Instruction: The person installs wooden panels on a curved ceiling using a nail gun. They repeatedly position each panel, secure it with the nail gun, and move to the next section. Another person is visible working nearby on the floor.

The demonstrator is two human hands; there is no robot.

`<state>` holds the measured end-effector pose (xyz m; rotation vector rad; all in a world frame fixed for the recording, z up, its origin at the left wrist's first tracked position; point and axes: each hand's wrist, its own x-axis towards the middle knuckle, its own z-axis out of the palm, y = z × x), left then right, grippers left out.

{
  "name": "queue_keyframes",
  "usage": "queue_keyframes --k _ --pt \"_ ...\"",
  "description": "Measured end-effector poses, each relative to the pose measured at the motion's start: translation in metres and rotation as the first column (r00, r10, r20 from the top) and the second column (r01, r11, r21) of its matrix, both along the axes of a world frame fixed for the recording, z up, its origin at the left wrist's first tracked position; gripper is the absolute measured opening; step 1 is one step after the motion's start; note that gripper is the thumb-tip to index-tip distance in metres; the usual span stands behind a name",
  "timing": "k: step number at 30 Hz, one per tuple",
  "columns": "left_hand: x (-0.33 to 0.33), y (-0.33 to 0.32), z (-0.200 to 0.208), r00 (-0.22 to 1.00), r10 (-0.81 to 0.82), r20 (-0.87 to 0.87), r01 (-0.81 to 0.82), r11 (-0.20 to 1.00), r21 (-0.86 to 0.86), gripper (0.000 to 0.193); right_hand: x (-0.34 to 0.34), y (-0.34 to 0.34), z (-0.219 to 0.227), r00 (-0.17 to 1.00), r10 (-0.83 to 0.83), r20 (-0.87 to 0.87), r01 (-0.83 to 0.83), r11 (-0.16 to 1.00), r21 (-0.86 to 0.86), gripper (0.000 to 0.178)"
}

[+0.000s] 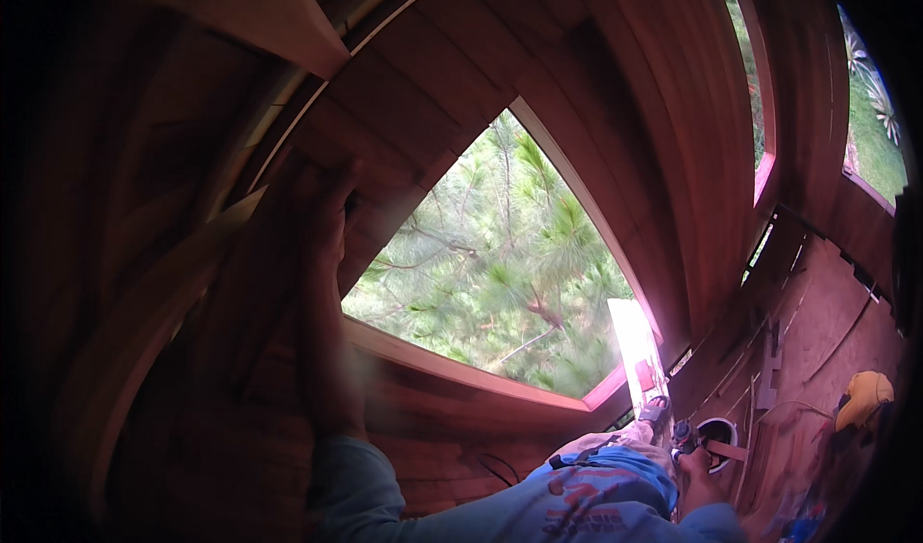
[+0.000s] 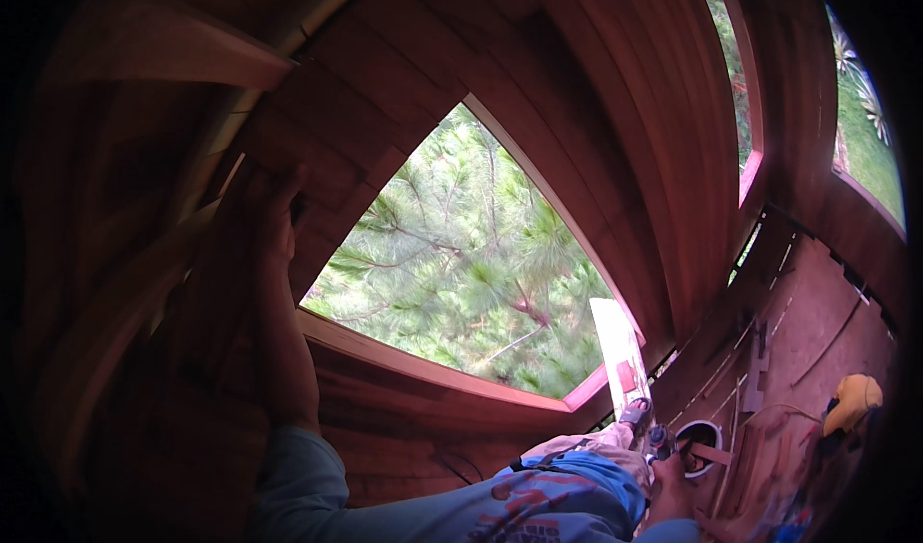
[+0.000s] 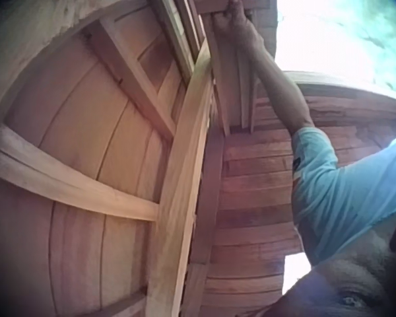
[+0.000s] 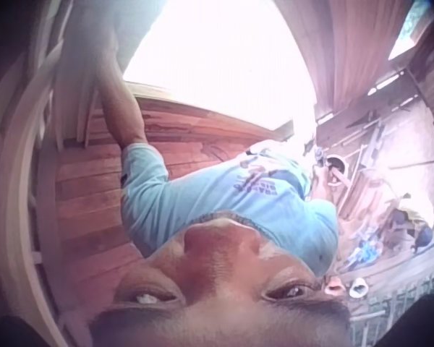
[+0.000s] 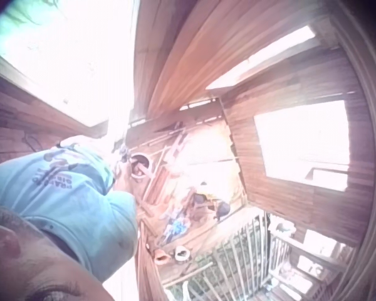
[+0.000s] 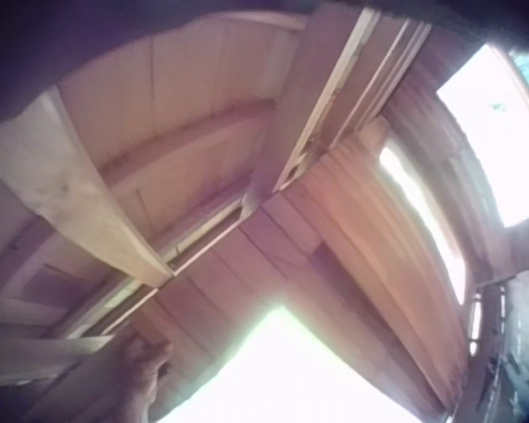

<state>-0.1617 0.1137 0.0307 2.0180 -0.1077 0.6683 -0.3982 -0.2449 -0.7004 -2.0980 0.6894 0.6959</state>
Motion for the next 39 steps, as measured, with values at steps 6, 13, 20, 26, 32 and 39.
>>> queue_keyframes --k 6,13,20,26,32,39 --pt "0.001 -0.003 -0.003 0.999 0.011 0.034 -0.013 0.999 0.043 0.036 0.007 0.004 0.032 0.998 0.022 -0.053 -0.022 1.0 0.001 0.068" --pt "0.0 0.008 -0.006 1.0 0.028 -0.002 -0.028 0.999 -0.027 0.043 0.004 0.003 0.034 0.997 0.023 -0.075 -0.026 0.999 -0.046 0.067" --pt "0.0 0.003 -0.007 0.999 0.014 0.042 -0.013 1.0 -0.024 0.037 0.003 0.003 0.019 0.997 0.016 -0.072 -0.019 0.999 -0.043 0.064" --pt "0.0 0.002 -0.008 0.998 -0.009 0.056 0.011 0.999 -0.034 0.033 0.012 0.002 0.046 0.997 0.01 -0.082 -0.011 1.0 -0.004 0.061" --pt "0.002 0.005 -0.006 0.997 -0.022 0.069 0.022 1.0 0.002 0.032 0.011 0.0 0.016 0.996 0.026 -0.086 -0.027 1.0 -0.01 0.061" --pt "0.002 0.011 -0.007 0.998 -0.003 0.066 0.0 0.999 0.037 0.038 0.011 0.0 0.004 0.999 0.02 -0.041 -0.022 0.999 -0.045 0.06"
